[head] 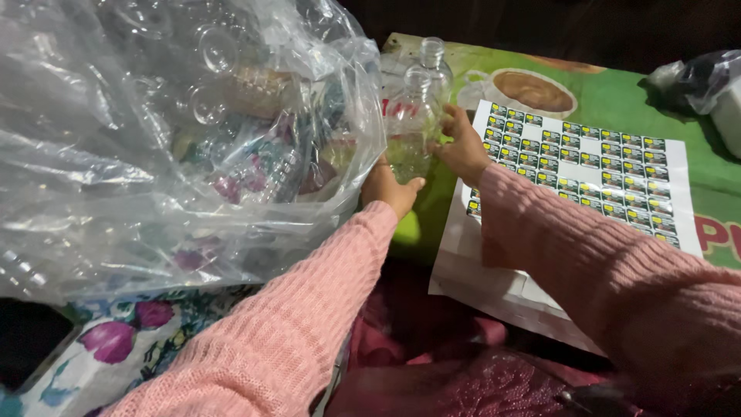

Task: The person removes empty plastic bottles from a large bag and places them on a table. They then peel labels from a sheet and apply them to the bottles one by one, setting each labeled bottle aside.

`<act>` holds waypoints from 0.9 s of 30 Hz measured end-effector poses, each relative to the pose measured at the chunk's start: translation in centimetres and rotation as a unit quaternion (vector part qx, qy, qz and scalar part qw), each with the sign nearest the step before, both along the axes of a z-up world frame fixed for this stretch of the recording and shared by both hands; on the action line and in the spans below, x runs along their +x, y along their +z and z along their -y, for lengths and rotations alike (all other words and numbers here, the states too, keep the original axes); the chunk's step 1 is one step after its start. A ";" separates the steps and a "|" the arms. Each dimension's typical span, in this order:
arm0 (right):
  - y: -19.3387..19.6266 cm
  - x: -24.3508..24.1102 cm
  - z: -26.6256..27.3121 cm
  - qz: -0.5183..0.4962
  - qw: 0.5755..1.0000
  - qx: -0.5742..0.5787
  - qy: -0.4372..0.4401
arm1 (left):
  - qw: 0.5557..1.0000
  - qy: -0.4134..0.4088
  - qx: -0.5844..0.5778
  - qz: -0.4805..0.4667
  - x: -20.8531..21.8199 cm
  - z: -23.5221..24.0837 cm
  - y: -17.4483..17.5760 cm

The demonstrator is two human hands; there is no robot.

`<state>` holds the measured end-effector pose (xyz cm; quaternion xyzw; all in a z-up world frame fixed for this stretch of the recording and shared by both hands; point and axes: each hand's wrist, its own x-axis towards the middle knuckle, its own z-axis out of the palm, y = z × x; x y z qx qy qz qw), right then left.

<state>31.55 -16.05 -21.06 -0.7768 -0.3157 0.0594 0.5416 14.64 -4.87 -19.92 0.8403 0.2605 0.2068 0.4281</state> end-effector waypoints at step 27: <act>0.3 3.4 -1.4 0.149 0.933 0.184 -0.272 | 0.997 0.015 0.070 0.011 5.8 -0.1 -1.1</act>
